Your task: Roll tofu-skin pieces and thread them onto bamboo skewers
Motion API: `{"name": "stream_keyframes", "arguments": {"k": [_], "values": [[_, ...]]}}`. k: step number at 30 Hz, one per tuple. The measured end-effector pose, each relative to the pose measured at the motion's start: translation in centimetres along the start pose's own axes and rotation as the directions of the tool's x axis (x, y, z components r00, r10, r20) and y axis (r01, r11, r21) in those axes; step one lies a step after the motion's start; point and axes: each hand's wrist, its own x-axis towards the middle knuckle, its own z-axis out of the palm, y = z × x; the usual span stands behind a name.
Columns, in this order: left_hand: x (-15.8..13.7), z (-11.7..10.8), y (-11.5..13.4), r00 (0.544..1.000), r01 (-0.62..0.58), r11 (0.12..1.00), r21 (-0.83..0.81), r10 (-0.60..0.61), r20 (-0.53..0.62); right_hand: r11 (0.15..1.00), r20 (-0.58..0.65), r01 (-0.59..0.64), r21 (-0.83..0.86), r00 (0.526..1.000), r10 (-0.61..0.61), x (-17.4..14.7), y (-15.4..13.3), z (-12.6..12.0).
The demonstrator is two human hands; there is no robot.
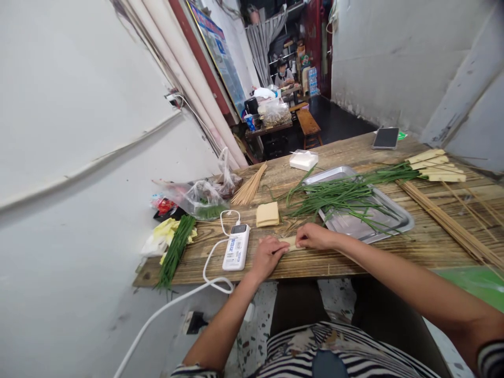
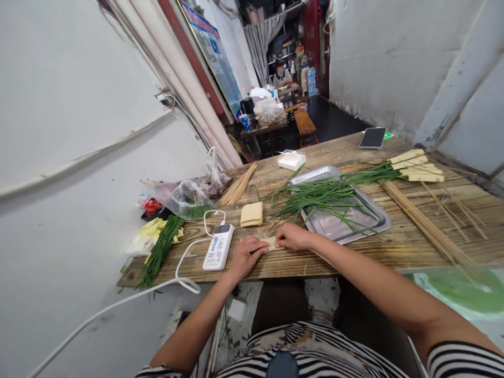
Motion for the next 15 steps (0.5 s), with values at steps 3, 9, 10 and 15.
{"name": "stream_keyframes", "arguments": {"k": [3,9,10,15], "values": [[-0.4,0.2,-0.2,0.994,-0.109,0.987,0.117,0.112,-0.015,1.000,0.013,-0.019,0.004,1.000,0.018,0.3,0.1,-0.1],[-0.4,0.0,-0.2,0.973,-0.230,0.943,0.242,0.229,0.030,0.999,-0.008,-0.050,0.016,0.999,0.050,-0.1,-0.1,0.0],[-0.4,0.0,-0.2,0.971,-0.238,0.941,0.241,0.237,0.036,0.998,-0.018,-0.055,0.020,0.998,0.056,-0.2,-0.2,0.1],[-0.2,-0.1,0.0,0.977,-0.214,0.948,0.234,0.208,0.051,0.999,-0.038,0.013,-0.035,0.999,-0.014,-0.7,-0.7,-0.1]]}}
